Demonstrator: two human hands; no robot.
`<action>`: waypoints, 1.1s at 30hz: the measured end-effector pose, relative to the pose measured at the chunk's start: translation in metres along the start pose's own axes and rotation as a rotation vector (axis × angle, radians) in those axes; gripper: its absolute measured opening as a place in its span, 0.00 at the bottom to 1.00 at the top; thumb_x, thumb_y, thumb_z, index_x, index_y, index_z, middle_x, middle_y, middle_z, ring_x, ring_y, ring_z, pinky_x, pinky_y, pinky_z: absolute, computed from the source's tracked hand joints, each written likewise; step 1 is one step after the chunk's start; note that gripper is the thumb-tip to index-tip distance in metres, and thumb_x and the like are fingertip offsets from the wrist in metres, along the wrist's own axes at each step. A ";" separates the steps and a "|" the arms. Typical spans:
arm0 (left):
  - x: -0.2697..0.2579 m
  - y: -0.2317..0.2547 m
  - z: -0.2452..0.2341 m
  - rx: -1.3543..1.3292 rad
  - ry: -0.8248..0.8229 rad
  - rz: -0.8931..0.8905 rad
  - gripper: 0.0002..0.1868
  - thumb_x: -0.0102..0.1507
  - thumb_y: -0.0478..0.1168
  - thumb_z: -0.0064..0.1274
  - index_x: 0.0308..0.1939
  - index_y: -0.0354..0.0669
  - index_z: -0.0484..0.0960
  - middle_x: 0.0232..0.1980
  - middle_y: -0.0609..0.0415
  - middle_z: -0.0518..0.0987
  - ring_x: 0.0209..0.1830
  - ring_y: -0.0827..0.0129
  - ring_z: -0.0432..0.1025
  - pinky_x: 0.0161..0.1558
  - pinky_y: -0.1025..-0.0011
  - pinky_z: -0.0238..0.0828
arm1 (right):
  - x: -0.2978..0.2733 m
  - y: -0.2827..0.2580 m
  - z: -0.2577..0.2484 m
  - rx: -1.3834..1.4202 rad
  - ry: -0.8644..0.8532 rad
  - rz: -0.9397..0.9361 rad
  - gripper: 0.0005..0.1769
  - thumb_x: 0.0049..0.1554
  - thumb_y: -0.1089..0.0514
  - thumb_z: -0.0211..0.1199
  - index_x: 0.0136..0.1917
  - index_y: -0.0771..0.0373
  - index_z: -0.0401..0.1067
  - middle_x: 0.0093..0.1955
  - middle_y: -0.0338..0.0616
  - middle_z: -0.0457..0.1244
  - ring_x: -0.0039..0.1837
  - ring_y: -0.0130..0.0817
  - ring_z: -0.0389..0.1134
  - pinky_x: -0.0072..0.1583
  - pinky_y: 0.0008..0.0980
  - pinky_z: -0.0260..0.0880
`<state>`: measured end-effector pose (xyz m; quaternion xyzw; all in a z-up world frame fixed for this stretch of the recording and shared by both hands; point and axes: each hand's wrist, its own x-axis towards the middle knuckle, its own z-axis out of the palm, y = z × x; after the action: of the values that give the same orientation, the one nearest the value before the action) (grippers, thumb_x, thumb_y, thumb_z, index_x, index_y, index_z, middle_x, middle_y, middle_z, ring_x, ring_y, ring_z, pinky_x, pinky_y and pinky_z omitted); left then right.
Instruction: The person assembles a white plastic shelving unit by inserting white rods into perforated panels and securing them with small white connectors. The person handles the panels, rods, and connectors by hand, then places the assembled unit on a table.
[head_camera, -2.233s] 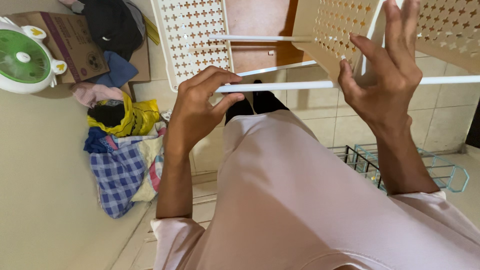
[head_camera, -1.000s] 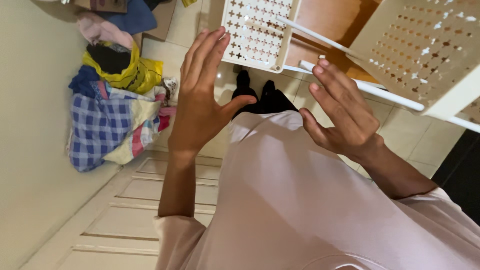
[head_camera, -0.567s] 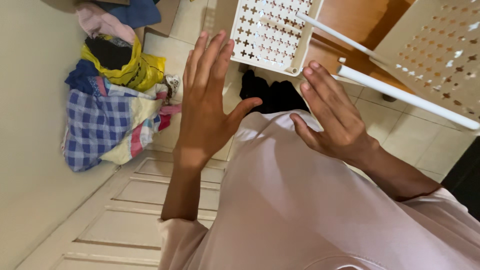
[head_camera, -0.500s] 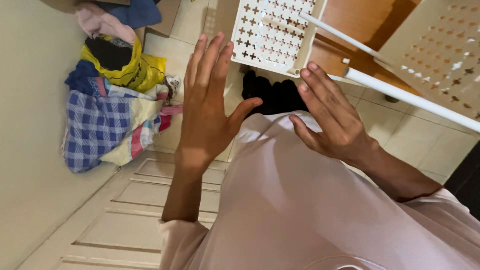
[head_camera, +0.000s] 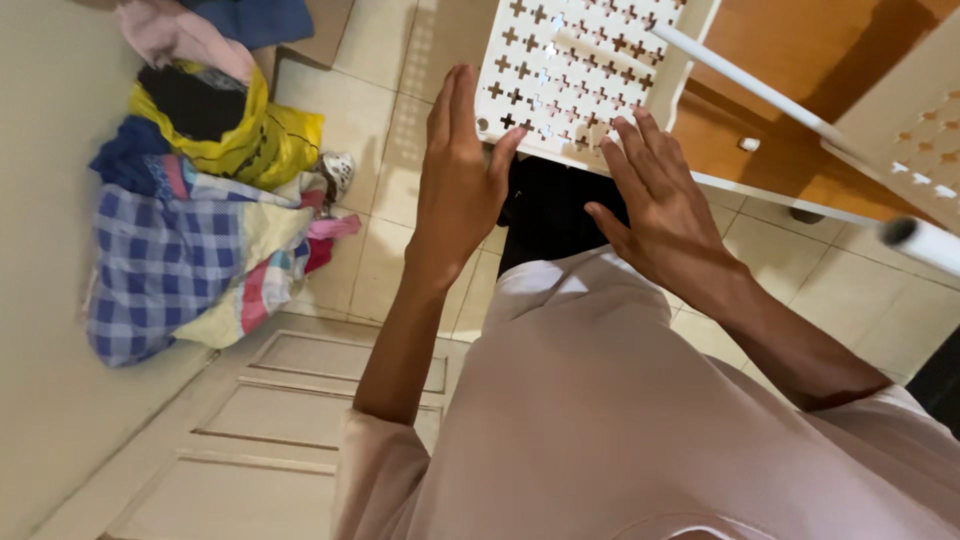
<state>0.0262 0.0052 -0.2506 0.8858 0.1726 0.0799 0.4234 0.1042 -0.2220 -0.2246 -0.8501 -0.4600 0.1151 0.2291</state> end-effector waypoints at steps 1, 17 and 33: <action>0.001 -0.007 0.007 -0.020 0.002 -0.014 0.36 0.73 0.43 0.53 0.77 0.27 0.55 0.79 0.31 0.59 0.81 0.40 0.57 0.77 0.57 0.61 | -0.001 0.004 0.008 0.004 -0.007 -0.002 0.34 0.58 0.58 0.72 0.71 0.80 0.64 0.78 0.70 0.54 0.82 0.66 0.48 0.76 0.66 0.53; 0.010 -0.017 0.023 -0.221 0.032 -0.133 0.22 0.74 0.32 0.40 0.73 0.38 0.62 0.30 0.47 0.77 0.22 0.63 0.72 0.31 0.64 0.68 | -0.006 0.039 0.042 0.034 -0.058 0.013 0.23 0.58 0.80 0.56 0.65 0.69 0.70 0.72 0.60 0.63 0.82 0.58 0.54 0.79 0.70 0.41; 0.010 -0.019 0.022 -0.175 0.059 -0.194 0.24 0.74 0.31 0.43 0.74 0.43 0.62 0.34 0.45 0.80 0.23 0.64 0.74 0.30 0.66 0.70 | 0.011 0.044 0.026 0.101 -0.122 -0.038 0.22 0.57 0.77 0.58 0.65 0.70 0.71 0.68 0.57 0.65 0.81 0.56 0.56 0.79 0.69 0.41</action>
<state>0.0371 0.0042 -0.2796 0.8219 0.2620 0.0793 0.4995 0.1320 -0.2259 -0.2693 -0.8200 -0.4827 0.1856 0.2453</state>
